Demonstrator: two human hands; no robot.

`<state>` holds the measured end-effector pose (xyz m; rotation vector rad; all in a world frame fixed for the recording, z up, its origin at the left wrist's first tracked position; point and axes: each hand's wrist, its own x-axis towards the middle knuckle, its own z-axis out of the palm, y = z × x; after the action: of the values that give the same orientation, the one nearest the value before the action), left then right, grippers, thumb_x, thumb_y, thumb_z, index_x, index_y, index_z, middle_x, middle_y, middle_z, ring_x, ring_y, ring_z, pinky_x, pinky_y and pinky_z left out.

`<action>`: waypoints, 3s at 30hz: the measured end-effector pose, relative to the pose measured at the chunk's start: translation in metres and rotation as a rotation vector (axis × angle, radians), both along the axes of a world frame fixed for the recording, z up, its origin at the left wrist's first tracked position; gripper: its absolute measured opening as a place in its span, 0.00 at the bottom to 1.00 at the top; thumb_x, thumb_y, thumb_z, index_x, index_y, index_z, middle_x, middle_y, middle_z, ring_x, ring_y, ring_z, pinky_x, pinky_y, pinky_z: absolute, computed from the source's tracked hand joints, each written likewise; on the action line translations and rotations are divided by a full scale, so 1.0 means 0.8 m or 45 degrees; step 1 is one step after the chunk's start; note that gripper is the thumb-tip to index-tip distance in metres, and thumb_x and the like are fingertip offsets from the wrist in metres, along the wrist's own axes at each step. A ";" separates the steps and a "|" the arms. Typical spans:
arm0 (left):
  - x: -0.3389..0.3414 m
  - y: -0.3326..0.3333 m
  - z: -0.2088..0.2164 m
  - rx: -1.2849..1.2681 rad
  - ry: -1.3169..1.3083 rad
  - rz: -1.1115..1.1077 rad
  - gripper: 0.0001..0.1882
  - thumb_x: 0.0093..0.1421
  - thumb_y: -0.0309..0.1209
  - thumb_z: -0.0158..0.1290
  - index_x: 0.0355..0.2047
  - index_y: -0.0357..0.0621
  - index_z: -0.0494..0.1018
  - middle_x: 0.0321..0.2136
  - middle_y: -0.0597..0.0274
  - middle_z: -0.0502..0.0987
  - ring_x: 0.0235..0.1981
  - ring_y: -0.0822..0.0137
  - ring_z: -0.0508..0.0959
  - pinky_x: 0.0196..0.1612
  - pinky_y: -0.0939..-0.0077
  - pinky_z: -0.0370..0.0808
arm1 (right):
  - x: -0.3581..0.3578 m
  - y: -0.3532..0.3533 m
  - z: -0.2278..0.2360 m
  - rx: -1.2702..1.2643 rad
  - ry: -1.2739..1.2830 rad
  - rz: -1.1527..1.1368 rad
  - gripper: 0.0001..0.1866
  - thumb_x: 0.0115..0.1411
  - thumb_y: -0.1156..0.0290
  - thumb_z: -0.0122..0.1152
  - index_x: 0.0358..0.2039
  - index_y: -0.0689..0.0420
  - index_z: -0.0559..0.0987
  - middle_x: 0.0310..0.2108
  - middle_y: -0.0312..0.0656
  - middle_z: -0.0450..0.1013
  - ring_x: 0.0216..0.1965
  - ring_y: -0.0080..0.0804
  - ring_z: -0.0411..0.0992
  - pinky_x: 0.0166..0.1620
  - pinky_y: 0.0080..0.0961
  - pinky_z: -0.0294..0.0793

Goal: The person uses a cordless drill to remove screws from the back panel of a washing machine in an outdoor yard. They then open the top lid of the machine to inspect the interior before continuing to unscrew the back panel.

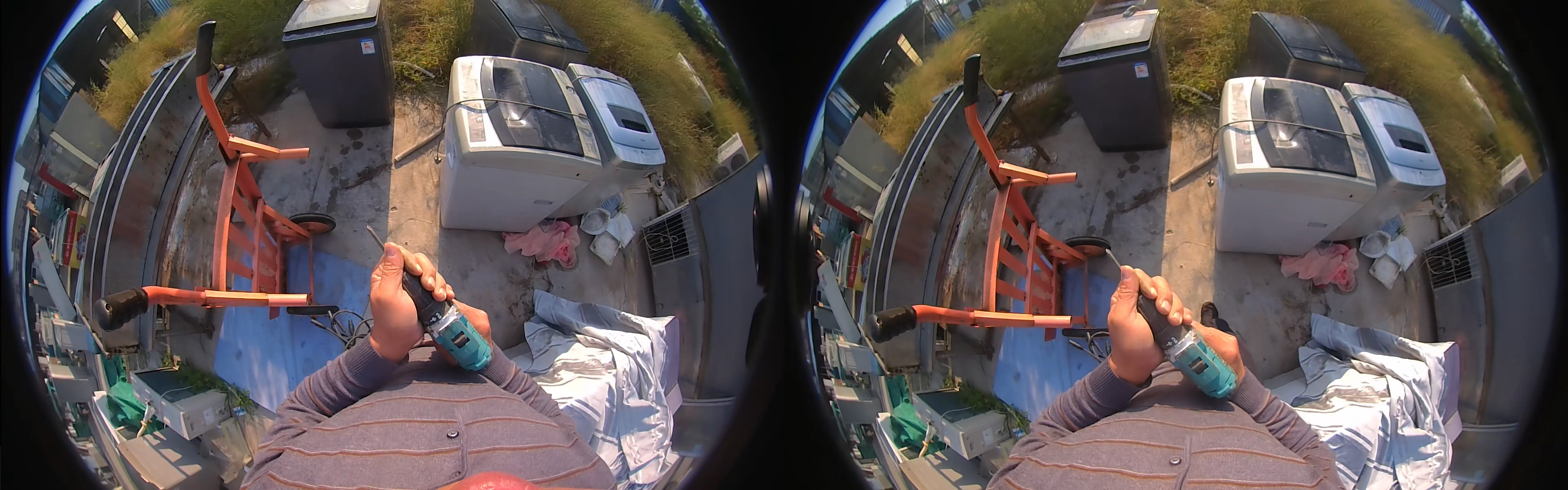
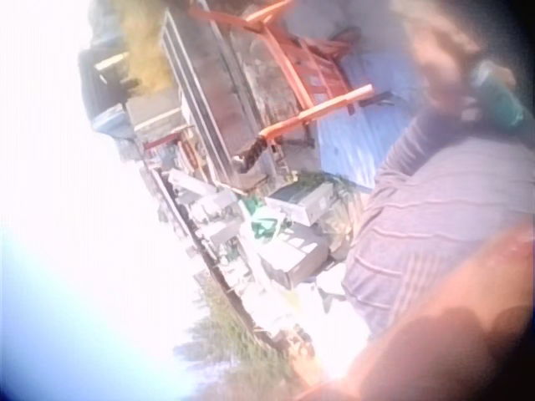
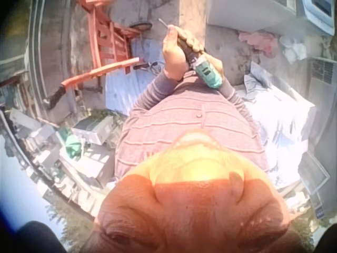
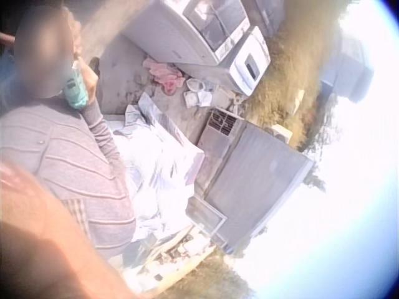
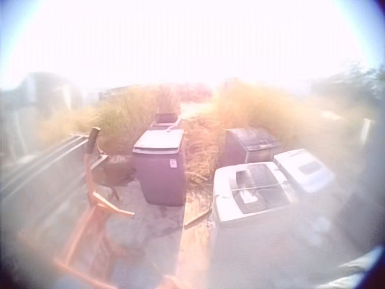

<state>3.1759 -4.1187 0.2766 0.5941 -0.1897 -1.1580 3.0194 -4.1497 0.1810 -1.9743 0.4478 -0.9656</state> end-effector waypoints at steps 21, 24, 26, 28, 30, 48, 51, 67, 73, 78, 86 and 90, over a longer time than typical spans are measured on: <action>0.319 -0.503 0.001 0.037 -0.106 0.058 0.28 0.77 0.56 0.38 0.40 0.42 0.71 0.28 0.56 0.73 0.30 0.59 0.80 0.42 0.56 0.83 | 0.322 -0.514 -0.015 0.119 -0.063 0.078 0.33 0.50 0.70 0.76 0.56 0.69 0.77 0.34 0.51 0.80 0.33 0.44 0.81 0.38 0.34 0.80; 0.343 -0.564 -0.013 0.053 -0.055 -0.103 0.29 0.76 0.57 0.37 0.39 0.43 0.71 0.27 0.58 0.73 0.28 0.60 0.79 0.40 0.54 0.83 | 0.339 -0.547 -0.027 0.078 -0.043 -0.058 0.26 0.50 0.70 0.76 0.49 0.67 0.81 0.36 0.52 0.80 0.34 0.45 0.81 0.38 0.35 0.80; 0.360 -0.608 -0.025 0.052 0.008 -0.201 0.28 0.77 0.57 0.37 0.39 0.44 0.70 0.26 0.59 0.72 0.27 0.61 0.79 0.39 0.55 0.83 | 0.353 -0.568 -0.031 0.088 0.015 -0.198 0.22 0.49 0.70 0.76 0.43 0.66 0.82 0.39 0.54 0.80 0.35 0.48 0.82 0.40 0.36 0.81; 0.377 -0.651 -0.033 0.106 0.048 -0.297 0.27 0.77 0.56 0.37 0.37 0.45 0.68 0.25 0.59 0.71 0.25 0.62 0.78 0.37 0.55 0.83 | 0.370 -0.590 -0.030 0.341 0.019 -0.328 0.21 0.49 0.71 0.75 0.42 0.66 0.82 0.39 0.54 0.80 0.34 0.48 0.81 0.40 0.36 0.81; 0.401 -0.693 -0.035 0.103 0.074 -0.357 0.27 0.77 0.56 0.37 0.37 0.44 0.67 0.24 0.58 0.71 0.24 0.62 0.78 0.36 0.57 0.82 | 0.392 -0.622 -0.025 0.122 0.136 -0.443 0.18 0.49 0.73 0.74 0.40 0.64 0.81 0.36 0.52 0.80 0.32 0.47 0.80 0.37 0.37 0.80; 0.785 -0.882 -0.059 0.200 0.110 -0.007 0.26 0.78 0.54 0.34 0.34 0.47 0.66 0.22 0.61 0.69 0.21 0.63 0.75 0.32 0.60 0.80 | 0.761 -0.866 -0.015 0.176 0.342 0.033 0.21 0.49 0.74 0.76 0.44 0.62 0.82 0.37 0.49 0.79 0.37 0.50 0.79 0.41 0.38 0.79; 0.826 -0.888 -0.067 0.244 0.105 0.114 0.25 0.79 0.53 0.34 0.33 0.48 0.65 0.23 0.62 0.69 0.22 0.64 0.74 0.33 0.61 0.79 | 0.803 -0.895 -0.018 0.147 0.379 0.186 0.24 0.52 0.74 0.71 0.52 0.62 0.79 0.42 0.50 0.79 0.43 0.50 0.78 0.47 0.38 0.78; 1.026 -0.921 -0.051 0.616 -0.927 0.913 0.25 0.78 0.53 0.40 0.32 0.46 0.65 0.22 0.61 0.69 0.20 0.66 0.72 0.28 0.66 0.76 | 0.955 -1.175 -0.101 1.367 0.318 -0.266 0.41 0.68 0.64 0.64 0.73 0.68 0.55 0.56 0.53 0.75 0.44 0.30 0.80 0.41 0.24 0.79; 1.054 -0.929 -0.070 0.837 -1.095 0.838 0.25 0.78 0.51 0.41 0.31 0.43 0.65 0.23 0.59 0.69 0.21 0.66 0.72 0.28 0.68 0.76 | 0.967 -1.211 -0.111 1.705 0.273 -0.365 0.47 0.68 0.62 0.63 0.75 0.66 0.45 0.54 0.53 0.75 0.41 0.34 0.82 0.39 0.26 0.79; 1.078 -0.945 -0.073 0.849 -1.105 0.740 0.25 0.78 0.51 0.41 0.31 0.43 0.64 0.23 0.59 0.69 0.21 0.66 0.72 0.28 0.69 0.75 | 0.977 -1.215 -0.106 1.817 0.222 -0.458 0.47 0.69 0.61 0.63 0.75 0.65 0.46 0.50 0.49 0.75 0.39 0.33 0.83 0.38 0.26 0.79; 1.116 -0.958 -0.081 0.837 -1.067 0.627 0.25 0.78 0.50 0.41 0.31 0.42 0.64 0.22 0.58 0.69 0.21 0.66 0.72 0.28 0.68 0.76 | 0.989 -1.204 -0.098 1.782 0.206 -0.565 0.44 0.69 0.62 0.62 0.75 0.63 0.48 0.54 0.53 0.73 0.41 0.33 0.82 0.40 0.26 0.80; 1.128 -0.960 -0.092 0.838 -1.024 0.573 0.25 0.78 0.50 0.41 0.31 0.42 0.63 0.22 0.58 0.69 0.21 0.66 0.72 0.28 0.68 0.77 | 0.995 -1.200 -0.097 1.772 0.194 -0.613 0.43 0.70 0.62 0.63 0.75 0.61 0.49 0.52 0.52 0.75 0.40 0.32 0.82 0.40 0.25 0.79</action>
<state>4.0784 -4.8869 0.2027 1.5905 -0.3375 -0.4697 3.8151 -5.1096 0.1034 -0.6562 1.2852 -0.4684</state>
